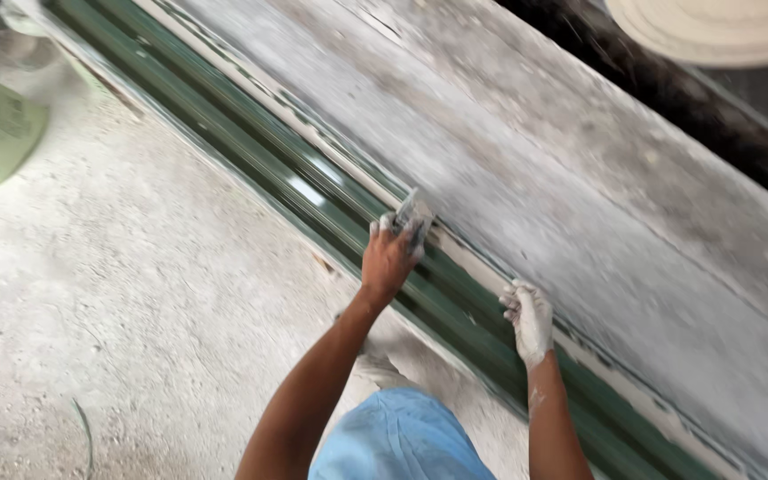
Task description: The person mixes a white gypsum paste in a bowl and uses a trowel to apply it onto a long green ribbed panel. They repeatedly scoop paste and spread it along the panel's surface, smoothing the material into the grooves.
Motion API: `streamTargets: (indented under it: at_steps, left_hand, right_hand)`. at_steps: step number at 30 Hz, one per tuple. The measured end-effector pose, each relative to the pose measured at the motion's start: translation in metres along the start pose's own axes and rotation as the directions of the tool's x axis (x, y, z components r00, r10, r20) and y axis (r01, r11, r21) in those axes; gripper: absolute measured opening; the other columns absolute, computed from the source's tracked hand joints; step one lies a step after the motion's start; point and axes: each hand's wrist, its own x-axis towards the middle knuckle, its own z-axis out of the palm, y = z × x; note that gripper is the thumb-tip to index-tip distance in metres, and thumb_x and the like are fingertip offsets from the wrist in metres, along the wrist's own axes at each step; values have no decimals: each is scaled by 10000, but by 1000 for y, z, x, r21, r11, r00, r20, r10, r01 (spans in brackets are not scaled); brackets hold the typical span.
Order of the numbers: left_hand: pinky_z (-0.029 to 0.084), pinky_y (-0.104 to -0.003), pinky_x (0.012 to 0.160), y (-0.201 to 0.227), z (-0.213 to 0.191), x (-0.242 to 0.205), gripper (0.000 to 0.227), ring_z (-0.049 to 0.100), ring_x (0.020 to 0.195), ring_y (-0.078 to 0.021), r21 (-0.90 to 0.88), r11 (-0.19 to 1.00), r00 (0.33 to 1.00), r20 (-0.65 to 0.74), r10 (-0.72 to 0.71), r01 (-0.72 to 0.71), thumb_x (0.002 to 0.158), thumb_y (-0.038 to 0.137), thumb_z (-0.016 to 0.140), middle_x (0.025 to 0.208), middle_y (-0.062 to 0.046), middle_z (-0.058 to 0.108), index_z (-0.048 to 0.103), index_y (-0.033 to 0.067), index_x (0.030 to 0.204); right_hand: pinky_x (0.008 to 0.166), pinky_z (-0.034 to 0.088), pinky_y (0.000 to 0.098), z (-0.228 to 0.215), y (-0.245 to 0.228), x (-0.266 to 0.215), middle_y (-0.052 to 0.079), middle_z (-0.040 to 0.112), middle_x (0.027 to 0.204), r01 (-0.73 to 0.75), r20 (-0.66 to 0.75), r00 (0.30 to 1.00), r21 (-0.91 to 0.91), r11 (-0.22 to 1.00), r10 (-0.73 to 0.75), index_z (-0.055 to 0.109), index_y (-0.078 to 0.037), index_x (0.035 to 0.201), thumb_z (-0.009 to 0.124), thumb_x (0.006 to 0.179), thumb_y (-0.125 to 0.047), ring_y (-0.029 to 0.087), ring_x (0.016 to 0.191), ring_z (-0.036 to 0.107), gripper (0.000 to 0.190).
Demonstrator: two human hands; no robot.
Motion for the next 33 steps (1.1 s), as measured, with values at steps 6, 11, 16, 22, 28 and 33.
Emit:
streamTargets:
  at_steps: [6, 11, 16, 22, 28, 33]
  left_hand:
    - [558, -524, 862, -106, -56, 70, 509, 564, 1142, -485, 150, 988, 999, 9, 33, -34, 852, 234, 757, 1426, -222, 522, 644, 240, 1349]
    - [548, -541, 899, -198, -95, 124, 485, 559, 1213, -490, 252, 963, 994, -16, 104, -97, 909, 233, 698, 1374, -213, 537, 615, 243, 1386]
    - [524, -558, 944, -302, -113, 164, 450, 547, 1238, -490, 303, 943, 990, 22, 140, -140, 936, 231, 644, 1397, -210, 542, 606, 250, 1384]
    - [510, -551, 1009, -399, -163, 214, 356, 562, 1272, -466, 265, 958, 991, 112, 79, -106, 961, 232, 632, 1404, -189, 560, 643, 250, 1316]
    - [504, -575, 992, -462, -215, 266, 435, 569, 1233, -464, 171, 985, 984, 178, -14, -17, 892, 281, 691, 1381, -200, 558, 650, 229, 1322]
    - [496, -572, 1026, -524, -246, 305, 484, 535, 1291, -476, 182, 983, 967, 242, -76, 31, 867, 332, 757, 1345, -185, 554, 656, 259, 1334]
  right_hand:
    - [657, 512, 248, 168, -12, 77, 37, 722, 1045, -47, 144, 987, -135, 990, 67, 651, -90, 1194, 566, 1050, -213, 112, 829, 690, 207]
    - [631, 478, 225, 291, -22, 127, -17, 741, 1004, -75, 157, 981, -221, 972, 112, 654, -140, 1161, 563, 1038, -231, 73, 814, 687, 178]
    - [647, 460, 236, 389, 1, 163, 8, 714, 950, 107, 171, 984, -306, 946, -56, 659, -97, 1103, 566, 1089, -239, 87, 786, 629, 171]
    - [936, 518, 371, 501, 16, 170, 184, 691, 1179, 447, 170, 852, -728, 520, -494, 574, -19, 1318, 586, 1048, -238, 287, 1074, 679, 348]
    - [1199, 271, 500, 605, 1, 165, 361, 362, 1540, 459, 357, 828, -875, 156, -433, 302, 46, 1535, 576, 968, -228, 486, 1434, 345, 687]
    - [1315, 183, 483, 697, -1, 175, 281, 370, 1584, 431, 397, 865, -901, 50, -306, 307, -20, 1533, 523, 997, -355, 423, 1537, 301, 668]
